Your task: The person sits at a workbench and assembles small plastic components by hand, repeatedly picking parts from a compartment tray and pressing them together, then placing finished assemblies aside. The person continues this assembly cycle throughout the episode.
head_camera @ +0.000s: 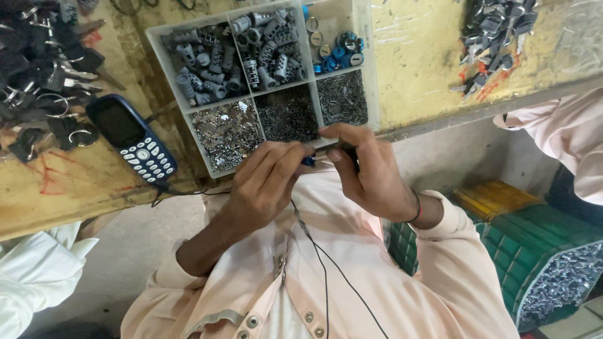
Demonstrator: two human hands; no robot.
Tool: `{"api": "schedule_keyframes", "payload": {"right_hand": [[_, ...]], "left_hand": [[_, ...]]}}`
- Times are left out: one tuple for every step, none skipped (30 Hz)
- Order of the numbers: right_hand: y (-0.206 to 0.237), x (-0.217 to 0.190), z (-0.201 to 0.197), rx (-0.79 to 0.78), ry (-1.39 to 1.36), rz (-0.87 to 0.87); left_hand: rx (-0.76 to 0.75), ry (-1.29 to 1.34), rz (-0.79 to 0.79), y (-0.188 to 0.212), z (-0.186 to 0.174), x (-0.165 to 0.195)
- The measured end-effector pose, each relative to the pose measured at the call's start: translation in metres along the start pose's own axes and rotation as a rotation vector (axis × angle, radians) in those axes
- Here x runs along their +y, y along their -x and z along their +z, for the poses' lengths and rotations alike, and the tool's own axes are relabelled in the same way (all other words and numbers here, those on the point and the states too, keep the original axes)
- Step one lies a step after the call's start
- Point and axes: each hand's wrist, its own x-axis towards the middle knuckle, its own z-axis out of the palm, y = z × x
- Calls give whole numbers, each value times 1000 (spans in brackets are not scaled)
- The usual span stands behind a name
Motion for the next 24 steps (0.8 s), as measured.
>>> {"api": "schedule_keyframes", "payload": {"right_hand": [[-3, -3, 1, -15, 46, -6], [-3, -6, -2, -50, 109, -56], [-4, -9, -3, -84, 172, -104], [-4, -12, -3, -119, 235, -152], [-3, -14, -5, -120, 231, -144], [-2, -17, -4, -120, 227, -132], [0, -19, -5, -116, 227, -121], [0, -20, -5, -93, 186, -103], [1, -21, -5, -69, 144, -81], [1, -21, -7, -46, 103, -65], [0, -21, -8, -79, 178, -95], [1, -23, -13, -114, 250, -121], [2, -25, -15, -149, 320, -147], [0, -27, -16, -172, 336, -153], [0, -29, -17, -192, 353, -157], [-1, -32, -15, -207, 372, -160], [-1, -34, -15, -159, 362, -125], [-2, -37, -11, -112, 352, -94], [-2, -39, -9, -66, 342, -62], [-1, -41, -10, -79, 344, -68], [-1, -41, -11, -95, 344, -74], [1, -40, -13, -116, 340, -73], [2, -39, -17, -165, 351, -104], [3, -35, -21, -210, 360, -139]], "left_hand": [[-13, -33, -1, 0, 0, -1], [-18, -40, 13, 1, 0, -1], [-25, -43, 28, 1, 1, -1], [-31, -46, 43, 1, 2, -1], [-13, 16, 7, 2, 3, 0], [3, 82, -29, 2, 5, 2], [19, 148, -60, 2, 7, 2], [22, 135, -30, 3, 8, 4], [23, 124, 0, 4, 8, 5], [29, 111, 32, 3, 9, 4], [-15, 159, 17, 3, 10, 4], [-61, 209, -1, 3, 11, 3], [-109, 258, -20, 3, 11, 2], [-111, 262, -27, 4, 10, 2], [-117, 266, -33, 5, 10, 2], [-125, 271, -34, 6, 10, 1], [-103, 173, 35, 6, 10, 2], [-77, 73, 105, 7, 11, 1], [-50, -26, 174, 8, 11, 1], [-43, 111, 88, 8, 12, 1], [-36, 248, -1, 8, 13, 1], [-32, 388, -100, 8, 13, 1], [-62, 422, -111, 9, 14, 1], [-93, 450, -119, 9, 14, 0]]}}
